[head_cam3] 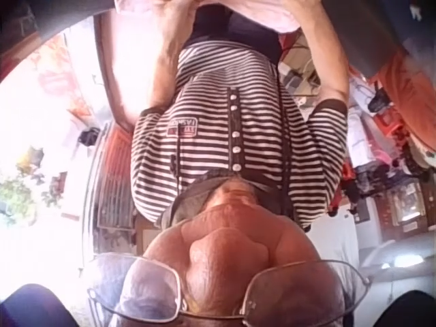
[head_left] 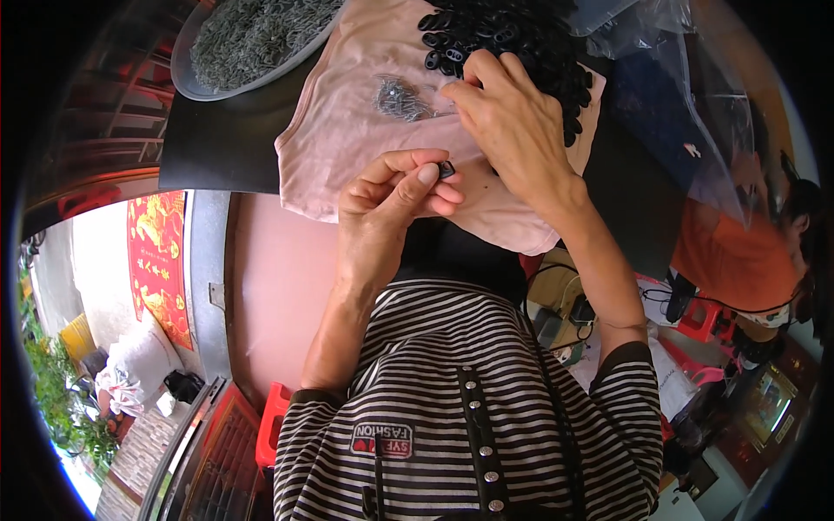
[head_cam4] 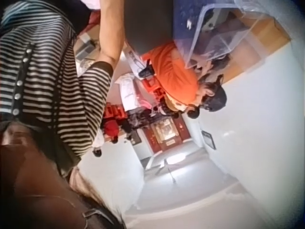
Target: The person assembles small plastic buckle components by hand.
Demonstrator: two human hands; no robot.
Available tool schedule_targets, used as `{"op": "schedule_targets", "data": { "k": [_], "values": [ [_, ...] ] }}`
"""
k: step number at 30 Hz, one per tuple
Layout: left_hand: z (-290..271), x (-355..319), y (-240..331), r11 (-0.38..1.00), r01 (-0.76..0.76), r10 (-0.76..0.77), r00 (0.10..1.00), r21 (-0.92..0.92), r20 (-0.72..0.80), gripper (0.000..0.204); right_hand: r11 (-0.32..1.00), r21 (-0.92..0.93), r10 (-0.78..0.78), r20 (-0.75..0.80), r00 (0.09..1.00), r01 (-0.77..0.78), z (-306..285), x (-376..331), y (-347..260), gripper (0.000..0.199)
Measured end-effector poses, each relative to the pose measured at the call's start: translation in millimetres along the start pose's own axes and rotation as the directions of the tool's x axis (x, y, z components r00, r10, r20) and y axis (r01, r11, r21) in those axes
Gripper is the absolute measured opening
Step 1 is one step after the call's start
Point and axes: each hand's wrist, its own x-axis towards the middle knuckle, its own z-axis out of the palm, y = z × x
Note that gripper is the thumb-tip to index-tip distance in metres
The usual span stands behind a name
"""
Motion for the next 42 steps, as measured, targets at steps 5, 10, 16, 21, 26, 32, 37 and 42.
{"op": "schedule_targets", "data": {
  "k": [5, 10, 16, 21, 26, 32, 37, 42],
  "values": [
    [-2.5, -2.7, 4.1, 0.999, -0.04, 0.04, 0.999, -0.001, -0.021, 0.022, 0.994, -0.048, -0.101, -0.001, 0.995, 0.1, 2.4, 6.8, -1.0, 0.008],
    [-5.1, -1.7, 3.1, 0.999, -0.047, 0.046, 0.999, -0.019, -0.005, 0.021, 0.992, 0.077, -0.098, -0.044, 0.994, 0.101, 0.5, 9.1, 0.5, 0.007],
    [-0.6, -1.6, 1.4, 0.996, -0.084, 0.084, 0.996, -0.011, -0.039, 0.016, 0.548, 0.8, 0.25, 0.123, 0.96, -0.245, -21.6, -8.1, -18.2, 0.009],
    [4.1, 2.6, -1.1, 0.988, -0.145, 0.146, 0.989, 0.06, -0.016, 0.016, 0.067, 0.927, 0.275, 0.339, 0.9, -0.37, -28.4, -29.1, -23.5, 0.012],
    [7.1, 7.6, -5.0, 0.991, -0.129, 0.129, 0.992, 0.038, -0.001, 0.019, 0.058, 0.927, 0.342, 0.33, 0.88, -0.37, -26.5, -43.7, -18.9, 0.013],
    [15.2, 6.2, -10.1, 0.994, -0.103, 0.104, 0.994, 0.035, -0.016, 0.018, 0.048, 0.939, 0.366, 0.302, 0.88, -0.342, -24.6, -56.4, -8.7, 0.011],
    [22.9, 7.9, -14.2, 0.986, -0.15, 0.152, 0.988, 0.066, -0.026, 0.02, 0.155, 0.954, 0.379, 0.182, 0.907, -0.256, -23.1, -58.1, -8.7, 0.008],
    [21.9, 8.4, -16.2, 0.984, -0.15, 0.151, 0.989, 0.097, 0.001, 0.019, 0.38, 0.911, 0.359, 0.017, 0.933, -0.162, -21.5, -58.1, -6.9, 0.009]
  ]
}}
